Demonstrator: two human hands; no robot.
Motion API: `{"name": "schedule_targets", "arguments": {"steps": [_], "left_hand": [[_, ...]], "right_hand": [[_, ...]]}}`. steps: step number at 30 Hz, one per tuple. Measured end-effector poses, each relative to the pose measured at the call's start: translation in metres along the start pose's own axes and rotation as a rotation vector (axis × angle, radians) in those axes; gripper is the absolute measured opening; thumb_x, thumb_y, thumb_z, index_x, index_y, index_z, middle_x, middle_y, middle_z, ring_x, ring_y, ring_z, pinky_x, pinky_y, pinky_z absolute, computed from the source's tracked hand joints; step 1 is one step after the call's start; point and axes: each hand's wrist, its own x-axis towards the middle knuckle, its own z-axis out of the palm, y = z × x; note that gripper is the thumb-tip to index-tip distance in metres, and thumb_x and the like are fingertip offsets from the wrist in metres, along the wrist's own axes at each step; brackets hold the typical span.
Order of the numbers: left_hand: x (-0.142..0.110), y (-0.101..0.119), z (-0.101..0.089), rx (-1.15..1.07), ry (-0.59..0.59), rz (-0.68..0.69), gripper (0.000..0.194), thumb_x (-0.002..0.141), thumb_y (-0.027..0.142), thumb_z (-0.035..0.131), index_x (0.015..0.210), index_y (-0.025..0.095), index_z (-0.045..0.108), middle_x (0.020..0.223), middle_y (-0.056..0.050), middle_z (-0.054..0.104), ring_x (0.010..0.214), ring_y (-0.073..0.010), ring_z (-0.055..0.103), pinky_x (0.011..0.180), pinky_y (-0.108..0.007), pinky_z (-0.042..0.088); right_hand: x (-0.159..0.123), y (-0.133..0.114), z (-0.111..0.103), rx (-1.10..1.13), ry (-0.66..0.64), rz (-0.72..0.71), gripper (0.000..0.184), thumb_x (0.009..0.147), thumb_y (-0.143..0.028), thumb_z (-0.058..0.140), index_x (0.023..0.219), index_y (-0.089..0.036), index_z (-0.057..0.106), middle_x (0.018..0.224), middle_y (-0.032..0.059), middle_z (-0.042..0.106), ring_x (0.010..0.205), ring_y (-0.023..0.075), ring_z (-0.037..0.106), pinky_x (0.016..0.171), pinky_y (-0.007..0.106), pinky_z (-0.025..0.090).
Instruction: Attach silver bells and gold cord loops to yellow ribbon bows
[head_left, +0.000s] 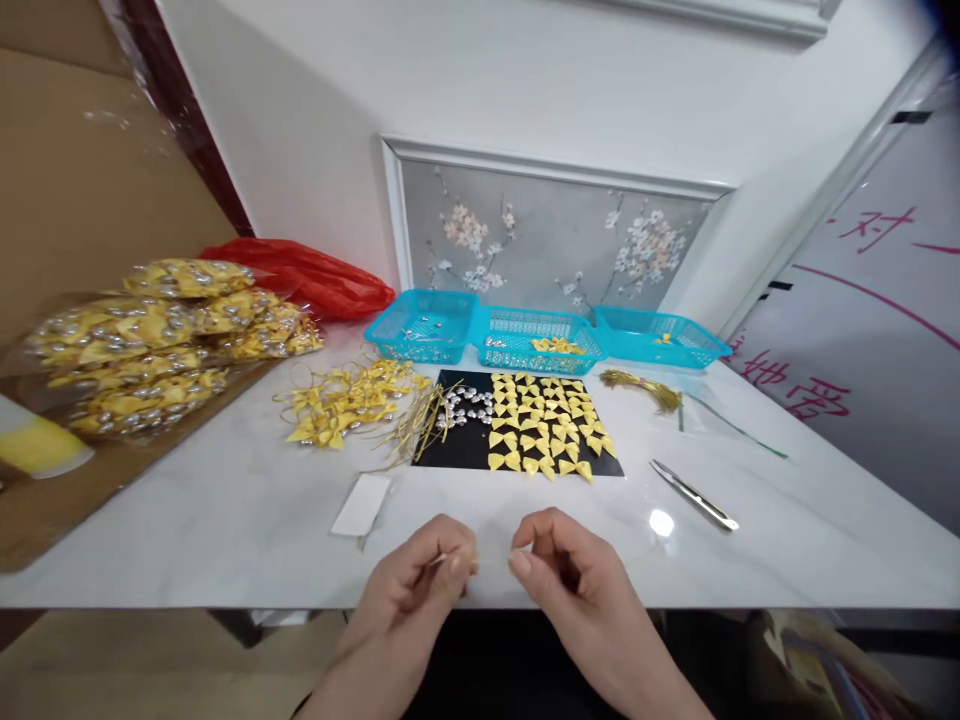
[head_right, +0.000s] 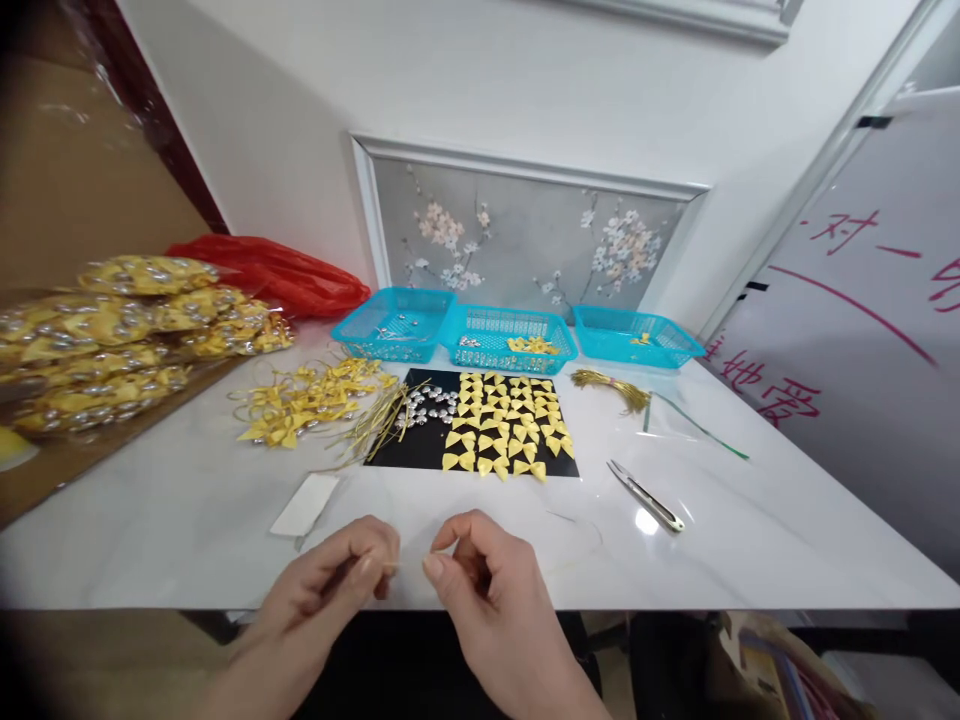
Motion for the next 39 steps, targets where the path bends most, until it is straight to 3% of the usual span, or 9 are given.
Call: {"name": "schedule_targets", "arguments": {"steps": [3, 6, 8, 11, 16, 19, 23, 30, 39], "left_hand": [[-0.003, 0.007, -0.002, -0.500, -0.092, -0.210, 0.027, 0.082, 0.039, 0.071, 0.063, 0.022, 0.063, 0.095, -0.002, 0.067, 0.100, -0.0205, 0.057, 0.085, -0.027, 0.049], [0.000, 0.010, -0.002, -0.746, -0.167, -0.301, 0.023, 0.073, 0.037, 0.082, 0.060, 0.021, 0.069, 0.078, 0.000, 0.065, 0.085, -0.0170, 0.060, 0.076, -0.024, 0.050], [0.004, 0.010, 0.000, -0.648, -0.134, -0.271, 0.021, 0.072, 0.034, 0.083, 0.060, 0.020, 0.074, 0.073, 0.001, 0.063, 0.067, -0.0108, 0.054, 0.064, -0.018, 0.046], [0.010, 0.007, 0.005, -0.254, -0.103, -0.159, 0.017, 0.077, 0.028, 0.078, 0.062, 0.020, 0.079, 0.079, -0.001, 0.068, 0.071, -0.0113, 0.054, 0.066, -0.018, 0.043], [0.008, 0.005, 0.017, -0.055, -0.440, -0.124, 0.016, 0.079, 0.022, 0.072, 0.066, 0.020, 0.080, 0.070, -0.002, 0.068, 0.069, -0.0162, 0.060, 0.068, -0.026, 0.045], [0.005, 0.002, 0.024, -0.060, -0.481, -0.213, 0.018, 0.079, 0.022, 0.070, 0.064, 0.017, 0.079, 0.057, 0.001, 0.063, 0.054, -0.0127, 0.052, 0.056, -0.024, 0.042], [0.005, -0.001, 0.024, -0.045, -0.380, -0.242, 0.015, 0.076, 0.022, 0.073, 0.063, 0.016, 0.079, 0.058, 0.000, 0.066, 0.057, -0.0134, 0.053, 0.058, -0.025, 0.041], [0.003, 0.000, 0.024, -0.359, -0.109, -0.309, 0.017, 0.061, 0.021, 0.087, 0.053, 0.017, 0.072, 0.061, 0.000, 0.071, 0.058, -0.0112, 0.053, 0.060, -0.022, 0.040], [0.008, 0.002, 0.019, -0.486, 0.012, -0.267, 0.034, 0.054, 0.023, 0.092, 0.053, 0.016, 0.059, 0.060, 0.003, 0.062, 0.056, -0.0090, 0.047, 0.054, -0.019, 0.035]], "right_hand": [[-0.003, 0.005, -0.006, -0.143, 0.055, -0.105, 0.021, 0.091, -0.033, 0.058, 0.078, -0.019, 0.066, 0.065, -0.0031, 0.045, 0.060, 0.0116, 0.041, 0.056, 0.024, 0.031], [-0.007, 0.007, -0.010, -0.190, 0.061, -0.157, 0.022, 0.092, -0.031, 0.058, 0.076, -0.021, 0.070, 0.066, -0.0015, 0.050, 0.061, 0.0124, 0.047, 0.057, 0.023, 0.034], [-0.011, 0.005, -0.012, -0.202, 0.055, -0.200, 0.023, 0.093, -0.030, 0.056, 0.077, -0.021, 0.069, 0.065, -0.0018, 0.051, 0.059, 0.0121, 0.047, 0.055, 0.023, 0.034], [-0.015, 0.001, -0.012, -0.221, 0.093, -0.281, 0.024, 0.095, -0.028, 0.053, 0.077, -0.021, 0.067, 0.063, -0.0026, 0.049, 0.055, 0.0111, 0.046, 0.051, 0.023, 0.033], [-0.013, -0.002, -0.010, -0.254, 0.127, -0.425, 0.024, 0.096, -0.022, 0.052, 0.075, -0.020, 0.065, 0.063, -0.0026, 0.048, 0.054, 0.0095, 0.046, 0.050, 0.021, 0.033], [-0.011, 0.003, -0.005, -0.246, 0.111, -0.501, 0.028, 0.095, -0.018, 0.049, 0.072, -0.019, 0.064, 0.062, -0.0022, 0.046, 0.054, 0.0093, 0.045, 0.049, 0.020, 0.035], [-0.011, 0.003, -0.006, -0.285, 0.092, -0.524, 0.026, 0.095, -0.016, 0.049, 0.077, -0.018, 0.067, 0.065, -0.0013, 0.047, 0.055, 0.0093, 0.047, 0.050, 0.019, 0.037], [-0.012, -0.006, -0.016, -0.303, 0.108, -0.523, 0.020, 0.094, -0.017, 0.054, 0.079, -0.019, 0.068, 0.064, -0.0015, 0.050, 0.055, 0.0097, 0.048, 0.049, 0.019, 0.038], [-0.015, 0.000, -0.015, -0.377, 0.085, -0.476, 0.022, 0.094, -0.017, 0.051, 0.078, -0.018, 0.067, 0.061, -0.0024, 0.046, 0.049, 0.0091, 0.044, 0.045, 0.021, 0.032]]}}
